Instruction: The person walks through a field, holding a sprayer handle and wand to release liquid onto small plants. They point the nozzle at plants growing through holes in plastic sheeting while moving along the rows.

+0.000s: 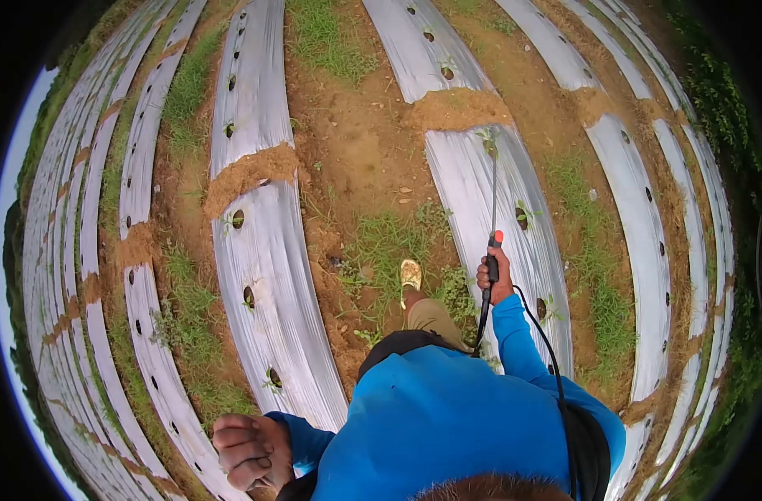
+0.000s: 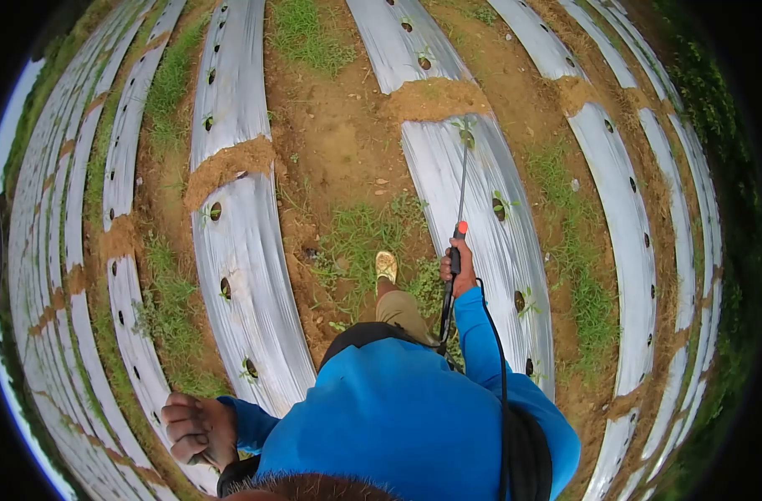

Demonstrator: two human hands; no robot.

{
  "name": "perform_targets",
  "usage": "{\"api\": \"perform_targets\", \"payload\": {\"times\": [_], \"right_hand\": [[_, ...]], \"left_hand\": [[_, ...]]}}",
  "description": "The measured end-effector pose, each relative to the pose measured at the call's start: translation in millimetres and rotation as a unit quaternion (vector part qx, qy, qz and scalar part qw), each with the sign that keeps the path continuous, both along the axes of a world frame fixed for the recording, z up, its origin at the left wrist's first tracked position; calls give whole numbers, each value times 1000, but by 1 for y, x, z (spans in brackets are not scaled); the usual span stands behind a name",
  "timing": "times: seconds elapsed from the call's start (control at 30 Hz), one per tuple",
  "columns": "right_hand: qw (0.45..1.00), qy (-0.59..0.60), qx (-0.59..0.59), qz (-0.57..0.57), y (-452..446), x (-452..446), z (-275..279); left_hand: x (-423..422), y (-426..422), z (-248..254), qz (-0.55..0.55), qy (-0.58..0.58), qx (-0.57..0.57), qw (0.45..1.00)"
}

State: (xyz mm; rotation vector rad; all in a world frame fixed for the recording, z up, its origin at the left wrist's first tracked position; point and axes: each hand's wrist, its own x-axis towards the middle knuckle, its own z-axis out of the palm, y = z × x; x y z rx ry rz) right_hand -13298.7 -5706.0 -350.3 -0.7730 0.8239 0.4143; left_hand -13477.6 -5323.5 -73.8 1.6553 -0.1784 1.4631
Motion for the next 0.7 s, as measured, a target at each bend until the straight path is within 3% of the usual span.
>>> {"api": "perform_targets", "payload": {"times": [0.1,0.17,0.23,0.33,0.57,0.7], "right_hand": [[999,18,47,-11,13,80,3],[998,9,62,-17,24,135,16],[998,-1,65,-21,29,189,29],[996,-17,91,5,30,263,39],[990,-55,128,28,42,429,28],[996,-12,86,-15,68,516,11]], "left_hand": [[83,-6,36,3,37,48,998],[120,-2,46,-40,68,15,997],[170,1,64,-13,55,92,994],[226,6,57,-56,29,7,998],[381,42,30,8,32,16,999],[500,74,2,21,23,-11,999]]}}
